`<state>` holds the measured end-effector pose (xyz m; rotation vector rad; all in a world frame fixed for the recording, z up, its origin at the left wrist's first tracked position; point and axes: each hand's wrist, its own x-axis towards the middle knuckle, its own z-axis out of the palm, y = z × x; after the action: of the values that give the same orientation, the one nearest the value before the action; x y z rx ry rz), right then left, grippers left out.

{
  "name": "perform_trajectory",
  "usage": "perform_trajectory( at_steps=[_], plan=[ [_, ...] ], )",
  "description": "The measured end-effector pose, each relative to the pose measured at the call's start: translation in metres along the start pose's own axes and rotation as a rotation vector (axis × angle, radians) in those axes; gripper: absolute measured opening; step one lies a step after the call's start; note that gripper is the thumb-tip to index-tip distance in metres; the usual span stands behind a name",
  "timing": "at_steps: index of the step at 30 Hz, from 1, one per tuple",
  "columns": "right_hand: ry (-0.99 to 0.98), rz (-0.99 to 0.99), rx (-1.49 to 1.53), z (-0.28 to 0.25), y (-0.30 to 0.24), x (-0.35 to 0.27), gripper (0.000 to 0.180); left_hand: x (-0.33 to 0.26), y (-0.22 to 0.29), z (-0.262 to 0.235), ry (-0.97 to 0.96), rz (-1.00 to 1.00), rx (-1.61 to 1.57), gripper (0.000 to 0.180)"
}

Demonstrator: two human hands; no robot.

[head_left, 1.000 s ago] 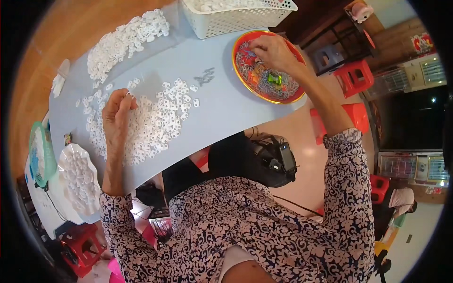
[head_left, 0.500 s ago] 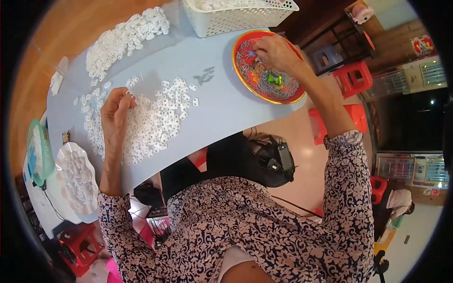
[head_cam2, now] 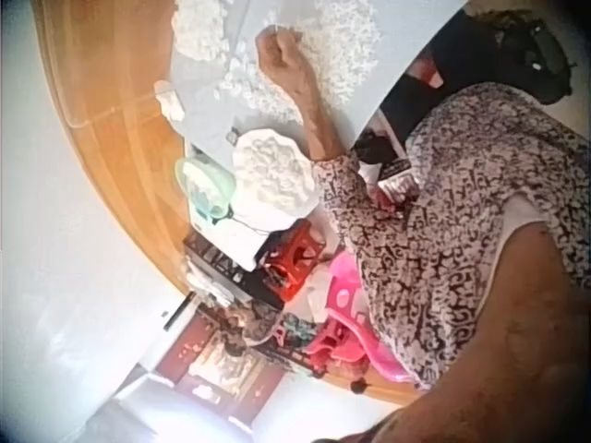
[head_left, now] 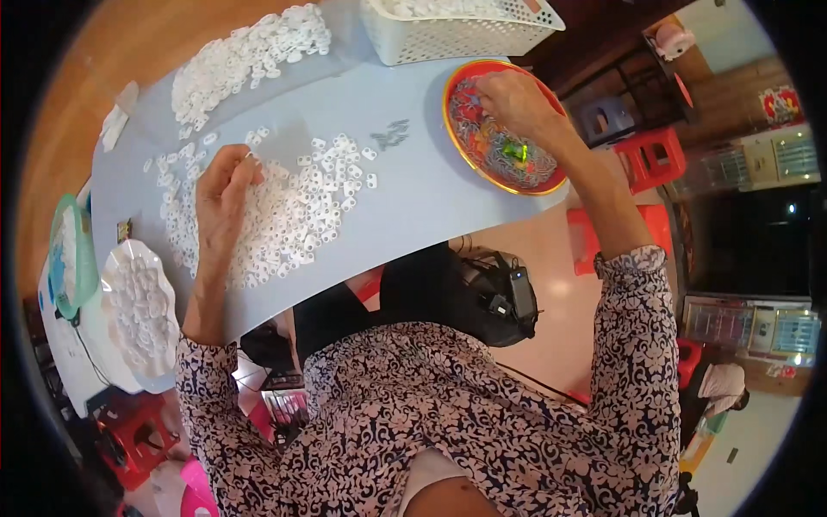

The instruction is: Assembling small white plastic components by hand at a table.

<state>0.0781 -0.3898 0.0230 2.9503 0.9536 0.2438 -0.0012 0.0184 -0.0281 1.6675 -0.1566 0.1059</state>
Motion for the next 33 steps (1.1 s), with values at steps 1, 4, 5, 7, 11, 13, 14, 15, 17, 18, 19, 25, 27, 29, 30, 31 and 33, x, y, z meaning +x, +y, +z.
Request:
perform_trajectory(
  at_steps=[1, 4, 5, 7, 11, 13, 14, 15, 17, 18, 19, 25, 27, 29, 30, 31, 33],
  plan=[
    [0.0, -0.011, 0.004, 0.0, 0.0, 0.0, 0.012, 0.0, 0.001, 0.001, -0.007, -0.007, -0.007, 0.012],
    [0.021, 0.012, 0.09, -0.005, 0.001, 0.003, 0.009, -0.001, 0.003, 0.003, 0.002, -0.007, -0.022, 0.012],
    [0.019, 0.004, 0.091, -0.007, -0.002, 0.005, 0.009, -0.002, 0.004, 0.003, 0.006, -0.008, -0.037, 0.011],
    [0.001, 0.233, 0.27, -0.011, -0.013, 0.009, 0.008, -0.002, 0.005, 0.004, 0.02, -0.012, -0.046, 0.011],
    [0.009, 0.301, 0.764, -0.02, -0.05, 0.027, 0.01, -0.002, 0.004, 0.003, 0.037, -0.021, -0.029, 0.01],
    [-0.047, 0.328, 0.864, -0.026, -0.078, 0.042, 0.009, -0.003, -0.002, -0.003, 0.035, -0.034, -0.039, 0.01],
    [-0.094, 0.364, 0.958, -0.026, -0.088, 0.049, 0.009, -0.003, 0.0, -0.002, 0.041, -0.037, -0.036, 0.01],
    [-0.063, 0.297, 1.066, -0.018, -0.093, 0.053, 0.009, -0.003, 0.004, 0.001, 0.045, -0.043, -0.013, 0.01],
    [-0.073, 0.281, 1.117, -0.002, -0.104, 0.065, 0.009, -0.002, 0.004, 0.004, 0.038, -0.01, -0.042, 0.011],
    [-0.08, 0.275, 1.162, 0.004, -0.109, 0.071, 0.01, -0.001, 0.001, 0.003, 0.052, -0.013, -0.036, 0.011],
    [-0.092, 0.281, 1.057, 0.004, -0.115, 0.076, 0.009, 0.001, 0.0, 0.003, 0.034, -0.008, -0.011, 0.011],
    [-0.034, 0.127, 0.776, 0.021, -0.119, 0.104, 0.01, -0.002, 0.003, 0.005, 0.019, -0.015, 0.004, 0.011],
    [-0.075, 0.11, 0.786, 0.019, -0.121, 0.108, 0.008, -0.004, 0.003, 0.003, 0.02, -0.018, 0.007, 0.011],
    [-0.109, 0.106, 0.789, 0.015, -0.119, 0.109, 0.006, -0.003, 0.002, 0.003, 0.008, -0.014, 0.006, 0.012],
    [-0.116, 0.076, 0.767, 0.015, -0.117, 0.11, 0.008, -0.003, 0.001, 0.002, 0.006, -0.025, 0.017, 0.012],
    [-0.121, 0.048, 0.746, 0.014, -0.116, 0.11, 0.01, -0.002, 0.001, 0.002, 0.003, -0.034, 0.03, 0.013],
    [-0.104, 0.02, 0.693, 0.012, -0.114, 0.11, 0.012, -0.002, 0.005, 0.004, -0.002, -0.027, 0.038, 0.013]
  ],
)
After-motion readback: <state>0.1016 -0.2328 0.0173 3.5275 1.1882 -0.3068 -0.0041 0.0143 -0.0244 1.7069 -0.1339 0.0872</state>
